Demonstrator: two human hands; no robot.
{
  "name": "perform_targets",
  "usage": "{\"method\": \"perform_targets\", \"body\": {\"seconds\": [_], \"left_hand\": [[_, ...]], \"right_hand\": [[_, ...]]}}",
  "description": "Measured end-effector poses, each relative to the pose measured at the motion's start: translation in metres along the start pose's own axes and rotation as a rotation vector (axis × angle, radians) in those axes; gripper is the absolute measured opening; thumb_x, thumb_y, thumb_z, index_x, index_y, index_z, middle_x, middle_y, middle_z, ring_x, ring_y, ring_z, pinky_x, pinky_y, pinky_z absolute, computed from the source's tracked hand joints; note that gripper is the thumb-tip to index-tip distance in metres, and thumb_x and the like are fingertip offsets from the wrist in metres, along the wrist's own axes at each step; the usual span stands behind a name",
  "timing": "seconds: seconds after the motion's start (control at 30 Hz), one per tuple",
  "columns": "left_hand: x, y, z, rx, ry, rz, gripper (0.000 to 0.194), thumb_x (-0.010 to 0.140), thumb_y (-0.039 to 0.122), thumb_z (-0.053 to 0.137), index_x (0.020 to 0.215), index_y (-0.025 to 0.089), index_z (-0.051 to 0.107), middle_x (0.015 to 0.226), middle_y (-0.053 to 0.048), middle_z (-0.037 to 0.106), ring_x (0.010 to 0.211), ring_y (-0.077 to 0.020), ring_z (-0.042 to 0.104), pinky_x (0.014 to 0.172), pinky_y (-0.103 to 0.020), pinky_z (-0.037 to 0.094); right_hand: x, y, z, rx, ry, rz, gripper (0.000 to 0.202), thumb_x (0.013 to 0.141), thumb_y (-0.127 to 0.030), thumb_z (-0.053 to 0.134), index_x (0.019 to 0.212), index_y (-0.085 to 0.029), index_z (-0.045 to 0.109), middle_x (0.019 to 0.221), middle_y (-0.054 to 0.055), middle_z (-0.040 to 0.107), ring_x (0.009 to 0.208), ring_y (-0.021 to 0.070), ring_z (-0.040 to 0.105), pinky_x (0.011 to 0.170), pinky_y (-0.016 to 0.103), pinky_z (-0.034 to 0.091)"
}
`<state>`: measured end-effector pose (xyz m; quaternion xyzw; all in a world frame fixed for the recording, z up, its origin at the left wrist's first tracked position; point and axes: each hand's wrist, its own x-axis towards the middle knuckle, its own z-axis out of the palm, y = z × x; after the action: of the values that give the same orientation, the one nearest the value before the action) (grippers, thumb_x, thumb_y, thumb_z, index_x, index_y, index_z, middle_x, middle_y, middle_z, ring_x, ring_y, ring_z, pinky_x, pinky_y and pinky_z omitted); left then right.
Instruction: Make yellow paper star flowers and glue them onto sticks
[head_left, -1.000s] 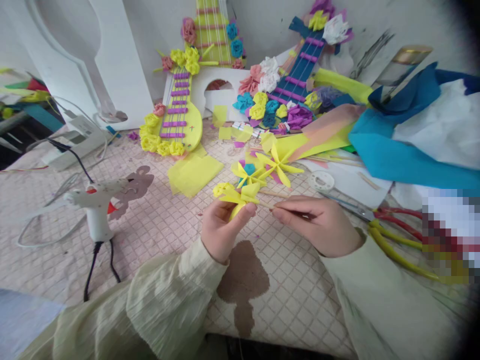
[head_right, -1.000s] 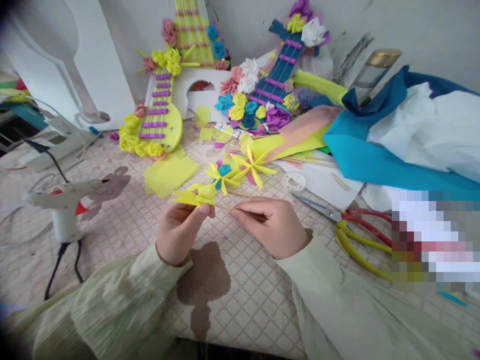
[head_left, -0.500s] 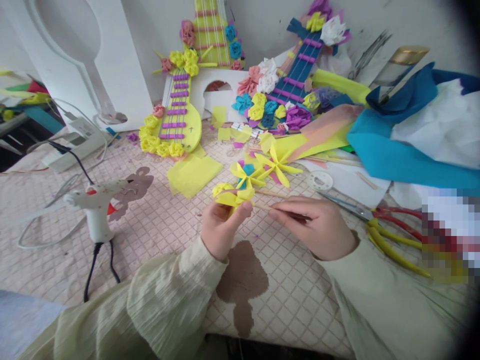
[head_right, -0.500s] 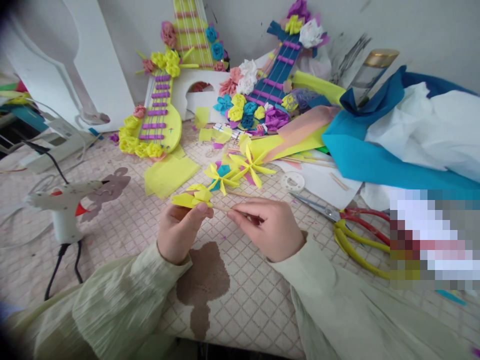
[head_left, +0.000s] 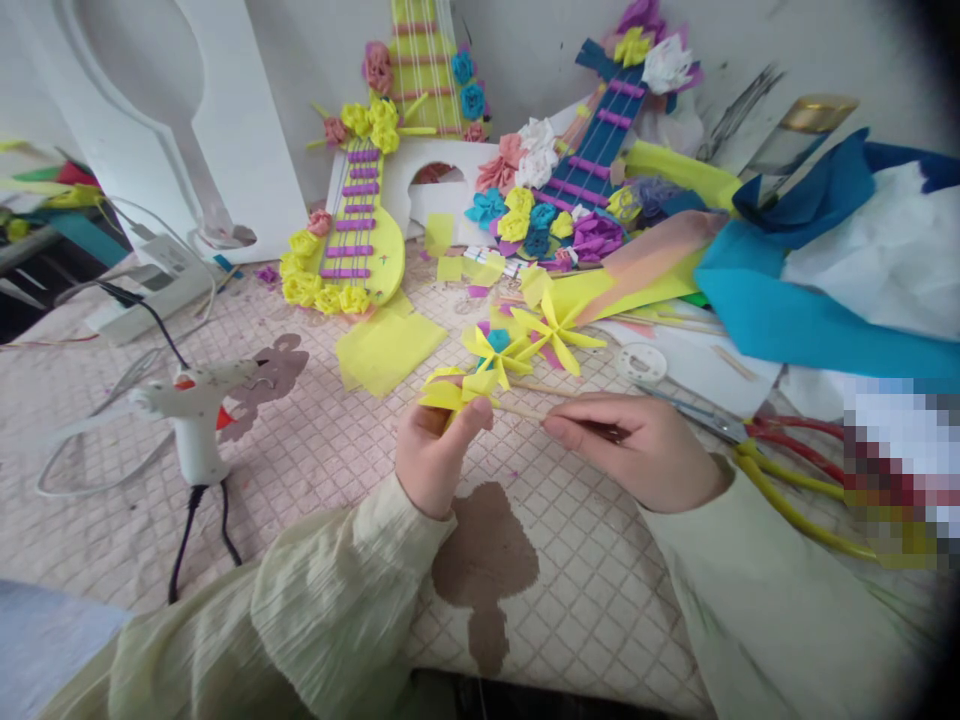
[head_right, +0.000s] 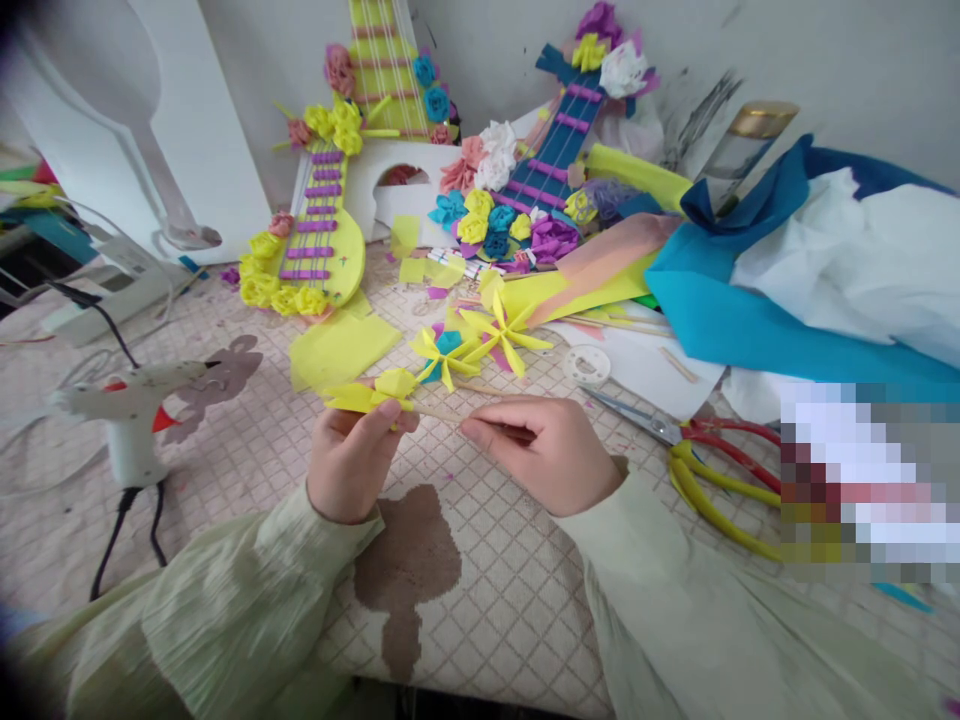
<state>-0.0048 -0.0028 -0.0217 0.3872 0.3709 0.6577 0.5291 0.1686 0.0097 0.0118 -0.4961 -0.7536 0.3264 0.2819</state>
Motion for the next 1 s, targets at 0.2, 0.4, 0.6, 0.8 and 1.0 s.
{"method": "perform_targets", "body": {"seconds": [0.2, 0.4, 0.6, 0.8, 1.0], "left_hand": [[0.003, 0.004, 0.001, -0.004, 0.046, -0.019, 0.012, 0.068, 0.025, 0.063, 0.061, 0.017, 0.059, 0.057, 0.001, 0.053, 0.055, -0.0082, 0.047, 0.057, -0.024, 0.041], [0.003, 0.007, 0.004, -0.037, 0.015, -0.088, 0.011, 0.06, 0.02, 0.069, 0.068, 0.017, 0.062, 0.063, 0.001, 0.058, 0.06, -0.0087, 0.052, 0.059, -0.023, 0.043], [-0.009, 0.006, 0.01, 0.044, -0.3, -0.286, 0.014, 0.065, 0.018, 0.066, 0.078, 0.016, 0.062, 0.07, -0.001, 0.063, 0.063, -0.0098, 0.057, 0.064, -0.025, 0.047], [-0.013, 0.003, 0.009, -0.003, -0.396, -0.365, 0.022, 0.066, 0.021, 0.066, 0.087, 0.017, 0.061, 0.082, -0.004, 0.064, 0.075, -0.0151, 0.061, 0.072, -0.03, 0.047], [-0.001, 0.004, 0.008, -0.114, -0.324, -0.457, 0.027, 0.069, 0.035, 0.06, 0.088, 0.016, 0.063, 0.093, -0.007, 0.062, 0.088, -0.0197, 0.059, 0.074, -0.031, 0.048]], "right_hand": [[0.003, 0.003, -0.005, 0.022, -0.005, 0.065, 0.021, 0.073, -0.035, 0.055, 0.074, -0.019, 0.068, 0.073, 0.002, 0.069, 0.06, 0.0126, 0.06, 0.056, 0.023, 0.048], [0.006, 0.007, -0.009, 0.066, 0.09, 0.103, 0.024, 0.072, -0.04, 0.054, 0.076, -0.018, 0.064, 0.057, -0.001, 0.056, 0.048, 0.0097, 0.048, 0.046, 0.022, 0.04], [0.0, -0.002, -0.012, 0.27, 0.021, 0.141, 0.032, 0.067, -0.041, 0.061, 0.089, -0.019, 0.06, 0.05, -0.008, 0.023, 0.042, 0.0064, 0.027, 0.041, 0.021, 0.028], [0.001, -0.002, -0.01, 0.375, -0.101, 0.158, 0.027, 0.072, -0.043, 0.055, 0.071, -0.016, 0.054, 0.051, -0.006, 0.035, 0.042, 0.0052, 0.029, 0.038, 0.02, 0.021], [0.002, -0.001, -0.011, 0.374, -0.17, 0.141, 0.029, 0.077, -0.044, 0.049, 0.07, -0.016, 0.05, 0.043, -0.009, 0.031, 0.036, 0.0047, 0.029, 0.035, 0.019, 0.021]]}}
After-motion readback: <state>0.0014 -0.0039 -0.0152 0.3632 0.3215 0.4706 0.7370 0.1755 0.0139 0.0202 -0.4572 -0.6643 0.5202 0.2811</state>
